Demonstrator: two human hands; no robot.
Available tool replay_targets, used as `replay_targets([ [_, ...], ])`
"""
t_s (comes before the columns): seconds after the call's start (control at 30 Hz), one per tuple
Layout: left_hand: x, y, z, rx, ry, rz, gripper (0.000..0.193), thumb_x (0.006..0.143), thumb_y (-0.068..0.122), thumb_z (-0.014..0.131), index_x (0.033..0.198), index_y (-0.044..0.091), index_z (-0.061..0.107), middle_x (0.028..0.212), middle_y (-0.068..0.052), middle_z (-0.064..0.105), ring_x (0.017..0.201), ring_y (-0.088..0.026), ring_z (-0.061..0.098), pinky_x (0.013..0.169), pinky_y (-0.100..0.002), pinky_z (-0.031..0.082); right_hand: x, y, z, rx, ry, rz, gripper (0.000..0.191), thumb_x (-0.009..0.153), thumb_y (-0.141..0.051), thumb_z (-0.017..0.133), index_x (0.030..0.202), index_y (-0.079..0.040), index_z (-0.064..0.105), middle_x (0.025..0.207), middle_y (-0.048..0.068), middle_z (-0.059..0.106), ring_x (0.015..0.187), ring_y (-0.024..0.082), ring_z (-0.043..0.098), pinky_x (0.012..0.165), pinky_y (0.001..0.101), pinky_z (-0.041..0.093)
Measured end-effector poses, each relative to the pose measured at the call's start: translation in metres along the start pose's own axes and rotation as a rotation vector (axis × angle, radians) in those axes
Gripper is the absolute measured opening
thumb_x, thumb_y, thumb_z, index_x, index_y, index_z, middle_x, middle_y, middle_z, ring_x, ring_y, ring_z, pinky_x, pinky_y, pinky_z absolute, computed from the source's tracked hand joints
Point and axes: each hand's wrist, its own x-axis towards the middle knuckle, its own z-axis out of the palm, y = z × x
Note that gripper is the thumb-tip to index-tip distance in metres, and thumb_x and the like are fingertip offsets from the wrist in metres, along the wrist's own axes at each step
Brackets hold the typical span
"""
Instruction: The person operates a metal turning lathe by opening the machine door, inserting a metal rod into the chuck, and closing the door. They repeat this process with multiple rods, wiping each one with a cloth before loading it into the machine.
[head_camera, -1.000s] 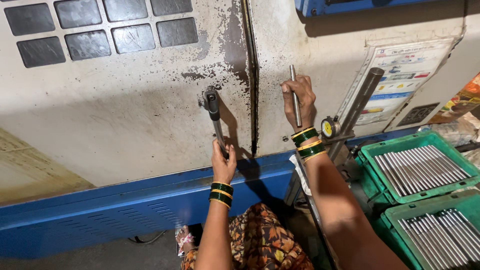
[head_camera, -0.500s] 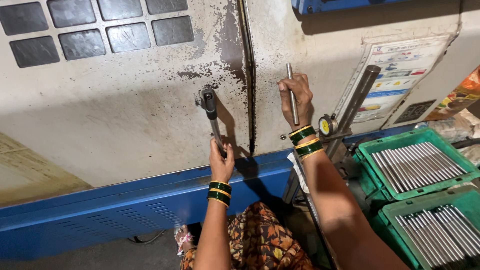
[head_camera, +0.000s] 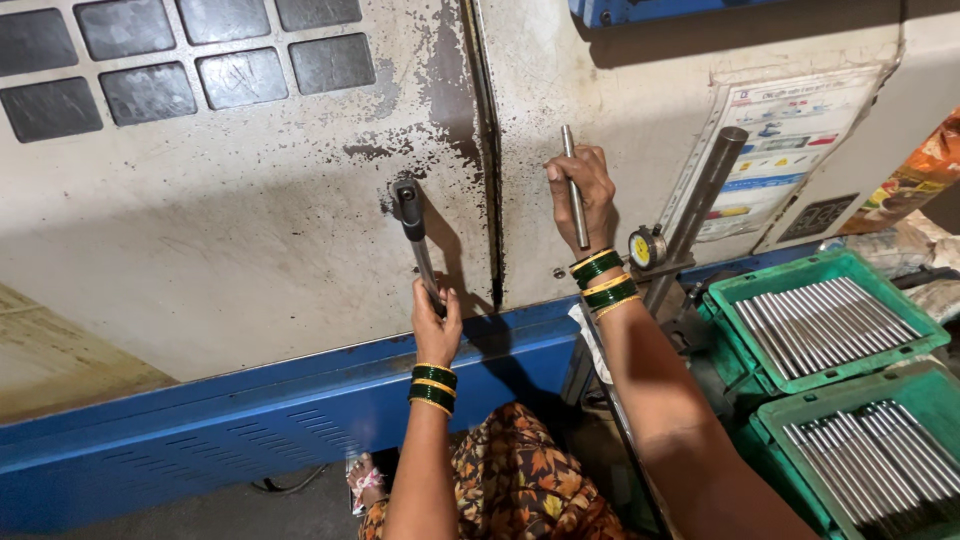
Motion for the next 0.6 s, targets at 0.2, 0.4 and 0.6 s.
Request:
replay_targets([
  [0.2,-0.0016,0.0009,0.0008,0.004,0.001,-0.005,0.026,0.1,0.012,0.062,0.123,0.006,0.05,0.081,-0.002,0.056,0.07,-0.012,0.057,0.062,-0.029,0.05,0.0005,-0.0011,-0.0024,-0.019,-0.016,0.018,0.018,0.106,-0.019,0.065,0.097,-0.003,0.069,0.092,0.011,0.067,0.099,0.028,0.063,0.084,0.0396,0.055],
  [0.4,-0.0007,-0.0008,0.0025,0.001,0.008,0.007,0.026,0.099,0.011,0.062,0.122,0.005,0.051,0.08,-0.002,0.055,0.071,-0.012,0.057,0.064,-0.029,0.05,0.0014,-0.0028,-0.0039,-0.029,0.002,0.016,0.02,0.106,-0.019,0.066,0.096,-0.002,0.068,0.093,0.012,0.067,0.099,0.029,0.063,0.084,0.0399,0.055],
  [0.6,-0.0015,-0.0011,0.0049,-0.031,0.011,0.02,0.024,0.1,0.011,0.062,0.12,0.005,0.05,0.082,-0.001,0.053,0.073,-0.011,0.055,0.066,-0.028,0.05,-0.0013,0.0031,-0.0047,-0.027,0.0,0.028,0.021,0.105,-0.02,0.066,0.096,-0.002,0.069,0.093,0.014,0.066,0.099,0.03,0.063,0.084,0.0398,0.055],
])
